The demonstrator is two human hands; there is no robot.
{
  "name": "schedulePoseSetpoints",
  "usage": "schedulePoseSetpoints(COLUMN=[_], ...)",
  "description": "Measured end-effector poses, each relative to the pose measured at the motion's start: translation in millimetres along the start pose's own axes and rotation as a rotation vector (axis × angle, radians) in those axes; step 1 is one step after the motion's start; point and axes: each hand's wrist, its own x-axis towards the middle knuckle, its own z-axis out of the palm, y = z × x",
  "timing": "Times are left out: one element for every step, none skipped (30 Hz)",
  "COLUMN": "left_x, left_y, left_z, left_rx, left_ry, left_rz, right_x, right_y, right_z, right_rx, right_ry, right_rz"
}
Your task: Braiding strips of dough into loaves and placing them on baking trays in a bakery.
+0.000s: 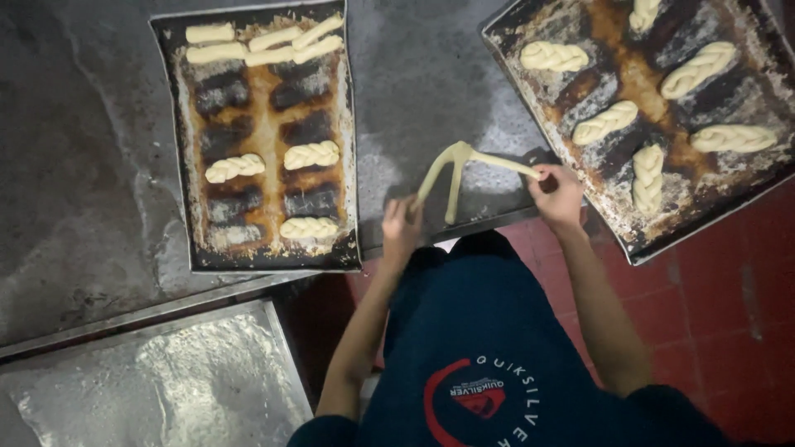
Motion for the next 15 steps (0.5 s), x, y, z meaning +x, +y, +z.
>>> schedulePoseSetpoints(left_x=[-6, -12, -20, -20, -19, -17, -11, -5, 2, 11, 17, 24, 22, 21, 5], left_y=[-3, -6, -10, 6, 25, 43, 68, 93, 119, 109, 100, 92, 66, 40, 13], left_z=[8, 16, 24, 26, 31, 35, 27, 19, 10, 17, 25, 33, 43, 54, 56], left_rx=[0.002, 0.035, 0.067, 0.068, -0.111, -0.291, -0.29, -0.17, -0.044, -0.039, -0.362, -0.679, -0.686, -0.55, -0.4], left_ry=[-0.002, -0.015, -0.031, -0.037, -0.053, -0.068, -0.067, -0.302, -0.534, -0.532, -0.395, -0.223, -0.222, -0.259, -0.299], left_rz=[0.0, -0.029, -0.058, -0.057, -0.174, -0.291, -0.291, -0.177, -0.062, -0.065, -0.547, -1.024, -1.011, -0.924, -0.858], right_x=[-1, -3, -7, -6, -1, 4, 8, 12, 17, 21, 23, 25, 25, 26, 12], right_y=[8, 15, 23, 19, 16, 13, 3, -7, -18, -34, -49, -63, -84, -104, -127], right_z=[8, 17, 25, 24, 20, 17, 14, 10, 7, 6, 3, 0, -6, -10, -15], right_rx=[0.002, -0.11, -0.222, -0.222, -0.074, 0.074, 0.075, 0.158, 0.244, 0.248, 0.312, 0.375, 0.375, 0.402, 0.429], right_ry=[0.0, -0.1, -0.2, -0.2, -0.153, -0.104, -0.105, -0.071, -0.039, -0.043, -0.026, -0.009, 0.001, -0.224, -0.466], right_rz=[0.002, 0.135, 0.27, 0.276, 0.214, 0.151, 0.151, 0.238, 0.326, 0.326, 0.324, 0.321, 0.312, 0.211, 0.127])
